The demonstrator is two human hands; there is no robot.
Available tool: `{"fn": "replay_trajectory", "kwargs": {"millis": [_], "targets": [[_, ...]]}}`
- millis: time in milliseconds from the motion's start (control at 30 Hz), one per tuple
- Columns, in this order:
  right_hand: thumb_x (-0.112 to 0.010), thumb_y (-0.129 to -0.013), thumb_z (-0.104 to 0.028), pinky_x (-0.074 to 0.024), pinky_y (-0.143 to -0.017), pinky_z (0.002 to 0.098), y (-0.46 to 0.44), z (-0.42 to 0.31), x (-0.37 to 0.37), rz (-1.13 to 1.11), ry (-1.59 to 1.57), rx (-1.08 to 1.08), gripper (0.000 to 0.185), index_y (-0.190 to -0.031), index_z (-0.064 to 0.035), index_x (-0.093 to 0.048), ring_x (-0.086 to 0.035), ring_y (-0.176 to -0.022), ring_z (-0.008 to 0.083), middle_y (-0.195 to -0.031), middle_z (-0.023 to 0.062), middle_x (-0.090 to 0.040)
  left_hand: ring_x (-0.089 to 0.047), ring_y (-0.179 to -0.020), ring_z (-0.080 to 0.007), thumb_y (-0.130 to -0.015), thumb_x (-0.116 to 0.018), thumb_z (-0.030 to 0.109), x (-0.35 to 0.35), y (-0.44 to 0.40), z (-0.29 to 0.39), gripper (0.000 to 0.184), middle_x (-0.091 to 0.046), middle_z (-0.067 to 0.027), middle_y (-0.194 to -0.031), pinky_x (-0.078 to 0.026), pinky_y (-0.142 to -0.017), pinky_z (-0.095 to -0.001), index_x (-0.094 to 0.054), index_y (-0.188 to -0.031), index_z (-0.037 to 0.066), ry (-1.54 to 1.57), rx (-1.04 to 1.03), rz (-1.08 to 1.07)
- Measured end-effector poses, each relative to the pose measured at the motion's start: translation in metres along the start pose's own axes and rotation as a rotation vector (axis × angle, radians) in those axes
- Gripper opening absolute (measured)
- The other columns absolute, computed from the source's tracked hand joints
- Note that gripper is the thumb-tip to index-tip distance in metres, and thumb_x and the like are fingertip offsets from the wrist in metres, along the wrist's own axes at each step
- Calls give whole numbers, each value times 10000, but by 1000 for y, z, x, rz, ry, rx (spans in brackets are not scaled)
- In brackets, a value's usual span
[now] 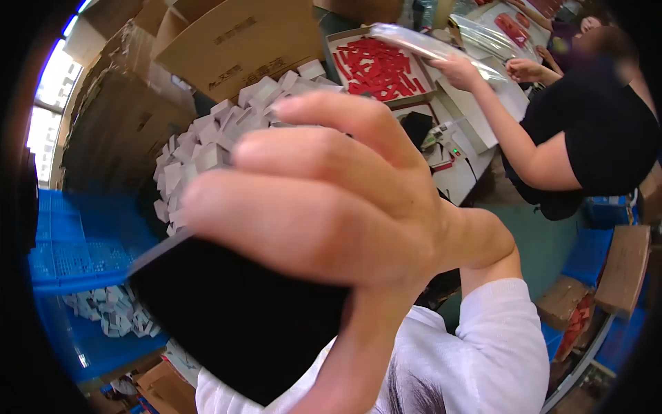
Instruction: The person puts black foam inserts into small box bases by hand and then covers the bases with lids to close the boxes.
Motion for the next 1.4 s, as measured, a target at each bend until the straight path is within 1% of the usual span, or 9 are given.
{"fn": "replay_trajectory", "kwargs": {"millis": [67, 133, 200, 233, 533, 767, 967, 1133, 1400], "targets": [[-735, -736, -372, -430, -872, 392, 59, 53, -15, -152, 138, -332, 683, -1322, -78, -544, -555, -994, 297, -1150, 147, -551, -595, -1007, -408, -785, -685, 92, -21, -26, 1, 698, -506, -210, -1214, -500, -843, -462, -381, -1413, 129, -77, 98, -126], [-733, -740, -385, -438, -861, 387, 138, 101, -47, -405, 213, -665, 685, -1320, -75, -545, -560, -990, 295, -1144, 151, -553, -592, -1021, -400, -785, -684, 90, -37, -44, -11, 730, -468, -204, -1251, -503, -837, -463, -354, -1433, 158, 497, 363, -600], [-732, -743, -398, -446, -849, 383, 191, 116, -73, -490, 209, -821, 687, -1318, -71, -546, -565, -986, 293, -1138, 154, -556, -501, -1188, -437, -852, -664, 262, -47, -53, -17, 658, -363, -249, -1397, -456, -973, -464, -366, -1428, 157, -250, 251, -222], [-731, -745, -404, -450, -844, 380, 198, 112, -80, -453, 206, -841, 688, -1317, -70, -546, -568, -984, 292, -1135, 155, -557, -500, -1197, -433, -768, -748, 193, -45, -51, -17, 654, -393, -262, -1371, -444, -988, -451, -462, -1351, 117, -210, 209, -128], [-723, -761, -462, -486, -792, 360, 46, -13, -13, 40, 38, -189, 704, -1309, -54, -551, -592, -965, 284, -1109, 170, -570, -565, -1099, -383, -794, -655, 47, -53, -21, -54, 796, -366, -198, -1381, -517, -864, -444, -285, -1476, 225, -259, -24, 9], [-718, -774, -507, -513, -753, 344, -37, -67, 9, 309, 47, 213, 722, -1302, -42, -554, -611, -951, 278, -1089, 182, -580, -540, -1119, -423, -743, -711, 42, -58, -34, -61, 876, -313, -200, -1424, -515, -876, -479, -308, -1462, 339, -323, 85, -198], [-693, -793, -550, -531, -736, 343, -43, -34, -63, 140, -176, 24, 770, -1334, -30, -520, -620, -941, 288, -1109, 192, -568, -534, -1125, -430, -718, -722, 34, -63, -37, -51, 929, -296, -206, -1433, -525, -849, -486, -294, -1459, 396, -311, 21, -200], [-561, -887, -538, -524, -769, 383, -3, -11, -121, -40, -390, -218, 755, -1422, -32, -396, -604, -941, 344, -1132, 191, -549, -610, -934, -487, -754, -608, -63, -61, -40, -66, 535, -257, -259, -1442, -523, -821, -501, -474, -1215, 173, -175, 100, -93], [-662, -837, -233, -489, -871, 388, 32, 21, -150, 27, -319, -391, 591, -1363, -55, -460, -574, -1016, 346, -1203, 180, -506, -613, -956, -391, -668, -788, 126, -13, 18, -78, 600, -428, -172, -1292, -542, -825, -428, -492, -1186, 71, 7, 195, 62]]}}
Point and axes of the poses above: each hand's wrist, its own y-axis away from the middle knuckle, its own x-axis out of the back of the hand, z = x × y, the point moved 5 cm from there along -y, towards the middle knuckle
